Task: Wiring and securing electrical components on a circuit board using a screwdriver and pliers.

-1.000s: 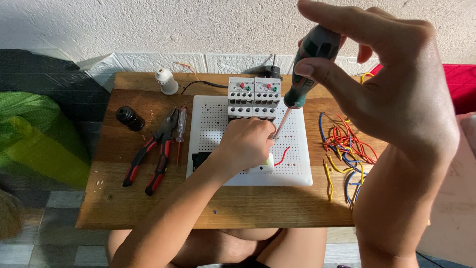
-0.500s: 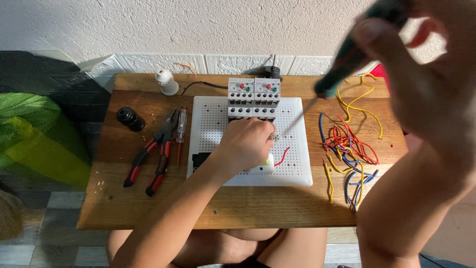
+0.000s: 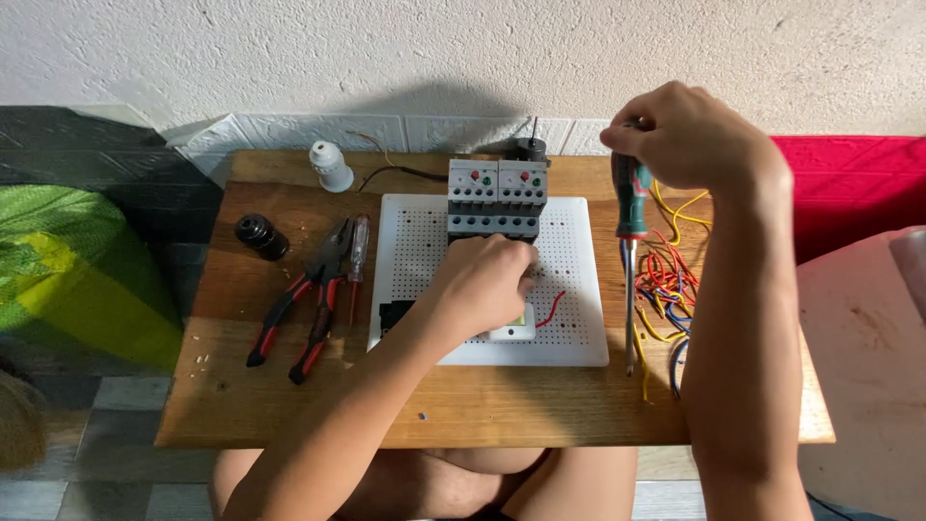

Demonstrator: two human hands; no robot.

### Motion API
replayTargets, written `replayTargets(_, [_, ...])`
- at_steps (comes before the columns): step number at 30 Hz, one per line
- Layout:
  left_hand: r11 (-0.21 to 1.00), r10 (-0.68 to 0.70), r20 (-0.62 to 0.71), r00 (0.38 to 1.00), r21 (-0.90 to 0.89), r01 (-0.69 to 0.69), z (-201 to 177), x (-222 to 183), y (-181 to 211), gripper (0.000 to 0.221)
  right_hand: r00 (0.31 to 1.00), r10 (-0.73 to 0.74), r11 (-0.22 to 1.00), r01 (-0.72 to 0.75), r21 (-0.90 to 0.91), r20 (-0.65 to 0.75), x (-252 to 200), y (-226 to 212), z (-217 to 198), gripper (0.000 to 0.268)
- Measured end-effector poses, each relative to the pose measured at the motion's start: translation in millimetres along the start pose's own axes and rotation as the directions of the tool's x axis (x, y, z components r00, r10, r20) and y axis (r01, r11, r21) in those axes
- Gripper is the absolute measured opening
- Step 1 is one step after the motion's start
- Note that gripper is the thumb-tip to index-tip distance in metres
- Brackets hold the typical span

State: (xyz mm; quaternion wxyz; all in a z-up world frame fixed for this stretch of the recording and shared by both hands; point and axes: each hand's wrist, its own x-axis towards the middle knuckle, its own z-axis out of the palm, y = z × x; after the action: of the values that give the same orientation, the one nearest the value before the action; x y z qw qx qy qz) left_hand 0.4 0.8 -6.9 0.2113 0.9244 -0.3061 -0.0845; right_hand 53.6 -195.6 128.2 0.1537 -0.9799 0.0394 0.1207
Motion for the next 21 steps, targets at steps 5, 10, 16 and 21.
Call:
replayTargets(5, [1.000,-0.004,0.001,1.000,0.008,0.004,4.1,1.0,-2.5,0.026,0.997,0.031,0.998,-0.028,-0.048,0.064,27.9,10.3,20.5,0.037])
replayTargets(10, [0.995,-0.031,0.055,0.998,-0.088,0.036,-4.9,-3.0,-0.1,0.021,0.997,-0.031,0.999,0.034,-0.037,0.078,50.0,27.8,34.8,0.035])
replayTargets(16, [0.993,-0.035,0.043,0.998,-0.114,0.039,-8.0,-4.2,2.4,0.025,0.995,0.001,0.999,0.005,-0.051,0.104,62.2,32.4,49.6,0.036])
replayTargets(21, [0.995,-0.027,0.066,0.997,-0.096,0.034,-13.5,-7.1,5.4,0.023,0.992,0.015,0.994,-0.001,-0.114,0.122,80.0,42.7,64.1,0.038])
